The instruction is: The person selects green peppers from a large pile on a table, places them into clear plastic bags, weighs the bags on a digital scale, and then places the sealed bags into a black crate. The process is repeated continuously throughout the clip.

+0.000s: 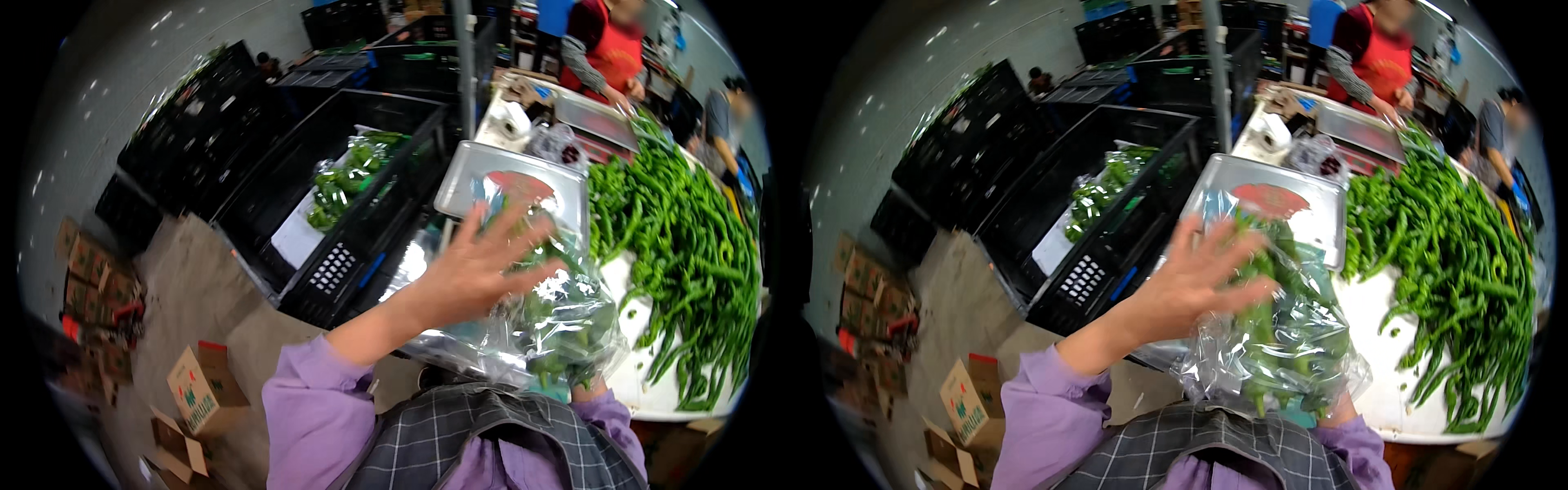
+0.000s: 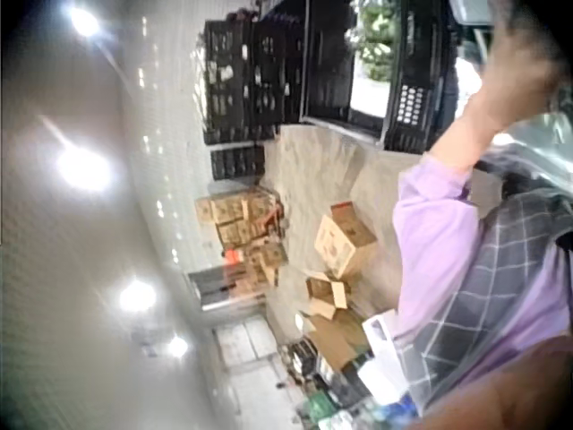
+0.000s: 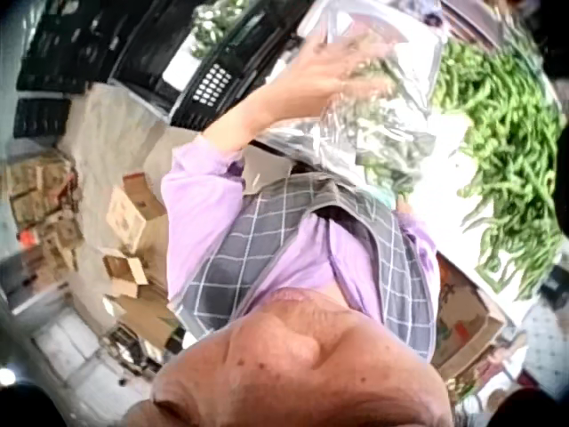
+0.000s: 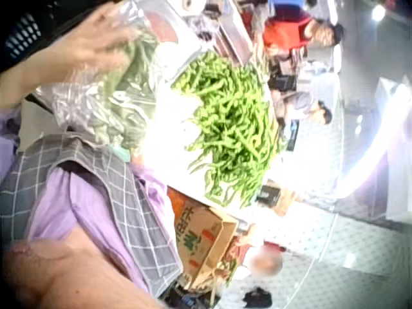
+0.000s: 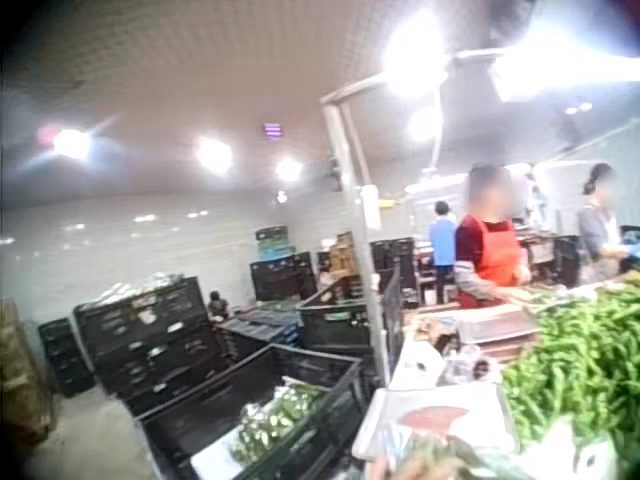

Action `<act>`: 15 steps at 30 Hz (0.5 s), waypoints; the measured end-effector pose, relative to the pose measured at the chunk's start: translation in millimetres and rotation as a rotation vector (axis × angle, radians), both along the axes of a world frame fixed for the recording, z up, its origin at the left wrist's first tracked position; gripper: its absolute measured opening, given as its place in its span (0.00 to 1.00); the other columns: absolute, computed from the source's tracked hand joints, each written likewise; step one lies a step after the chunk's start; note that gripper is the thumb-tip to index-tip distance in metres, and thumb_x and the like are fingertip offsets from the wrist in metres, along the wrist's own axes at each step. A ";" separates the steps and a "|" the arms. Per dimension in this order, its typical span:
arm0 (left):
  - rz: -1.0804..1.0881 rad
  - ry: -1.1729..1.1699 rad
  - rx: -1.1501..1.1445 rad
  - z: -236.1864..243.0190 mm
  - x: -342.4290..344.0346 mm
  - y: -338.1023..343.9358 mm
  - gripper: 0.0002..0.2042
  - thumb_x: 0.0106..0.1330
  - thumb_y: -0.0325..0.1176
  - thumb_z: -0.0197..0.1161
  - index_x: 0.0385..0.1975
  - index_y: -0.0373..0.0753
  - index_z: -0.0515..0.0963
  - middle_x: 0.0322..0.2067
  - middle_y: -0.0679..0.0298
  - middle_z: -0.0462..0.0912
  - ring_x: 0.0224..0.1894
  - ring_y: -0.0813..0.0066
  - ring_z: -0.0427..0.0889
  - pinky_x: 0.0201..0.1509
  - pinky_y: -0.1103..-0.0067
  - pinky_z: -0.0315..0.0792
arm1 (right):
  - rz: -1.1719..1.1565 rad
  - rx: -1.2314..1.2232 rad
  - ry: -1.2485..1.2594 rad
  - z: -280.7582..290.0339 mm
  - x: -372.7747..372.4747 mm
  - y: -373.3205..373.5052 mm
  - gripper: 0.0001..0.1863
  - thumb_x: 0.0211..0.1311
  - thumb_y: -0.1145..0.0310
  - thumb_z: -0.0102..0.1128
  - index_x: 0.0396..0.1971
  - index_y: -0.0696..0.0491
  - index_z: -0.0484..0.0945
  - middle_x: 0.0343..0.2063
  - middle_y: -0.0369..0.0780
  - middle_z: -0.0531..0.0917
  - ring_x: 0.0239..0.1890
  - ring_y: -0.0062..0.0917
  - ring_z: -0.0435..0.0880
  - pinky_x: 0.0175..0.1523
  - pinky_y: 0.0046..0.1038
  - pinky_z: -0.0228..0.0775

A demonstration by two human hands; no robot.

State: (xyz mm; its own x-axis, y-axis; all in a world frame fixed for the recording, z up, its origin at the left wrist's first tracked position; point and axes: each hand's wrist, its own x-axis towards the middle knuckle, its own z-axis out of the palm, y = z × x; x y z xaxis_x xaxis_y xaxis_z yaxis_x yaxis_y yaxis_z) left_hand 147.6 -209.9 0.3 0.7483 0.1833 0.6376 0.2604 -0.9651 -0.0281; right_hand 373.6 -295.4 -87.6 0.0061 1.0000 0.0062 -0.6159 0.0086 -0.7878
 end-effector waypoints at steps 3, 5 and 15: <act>-0.218 0.028 -0.176 2.3 -26.9 11.4 0.22 0.43 0.25 0.63 0.43 0.47 0.73 0.46 0.64 0.75 0.51 0.67 0.74 0.59 0.58 0.59 | 0.059 -0.018 0.020 3.5 -34.3 22.8 0.39 0.56 0.37 0.37 0.49 0.61 0.66 0.27 0.40 0.72 0.25 0.22 0.67 0.31 0.22 0.59; -0.215 0.033 -0.179 11.0 -40.7 31.9 0.25 0.40 0.28 0.65 0.45 0.45 0.72 0.45 0.64 0.75 0.50 0.67 0.74 0.59 0.59 0.60 | 0.046 -0.034 0.035 14.5 -46.9 39.8 0.40 0.56 0.36 0.35 0.48 0.61 0.67 0.24 0.39 0.71 0.21 0.20 0.65 0.27 0.20 0.57; 0.085 -1.249 -0.967 30.2 -229.5 135.3 0.18 0.54 0.28 0.64 0.45 0.34 0.70 0.37 0.61 0.78 0.35 0.73 0.78 0.40 0.78 0.73 | 0.479 0.131 -0.093 0.3 -86.0 91.4 0.32 0.62 0.44 0.40 0.44 0.62 0.69 0.13 0.34 0.68 0.11 0.10 0.54 0.16 0.13 0.45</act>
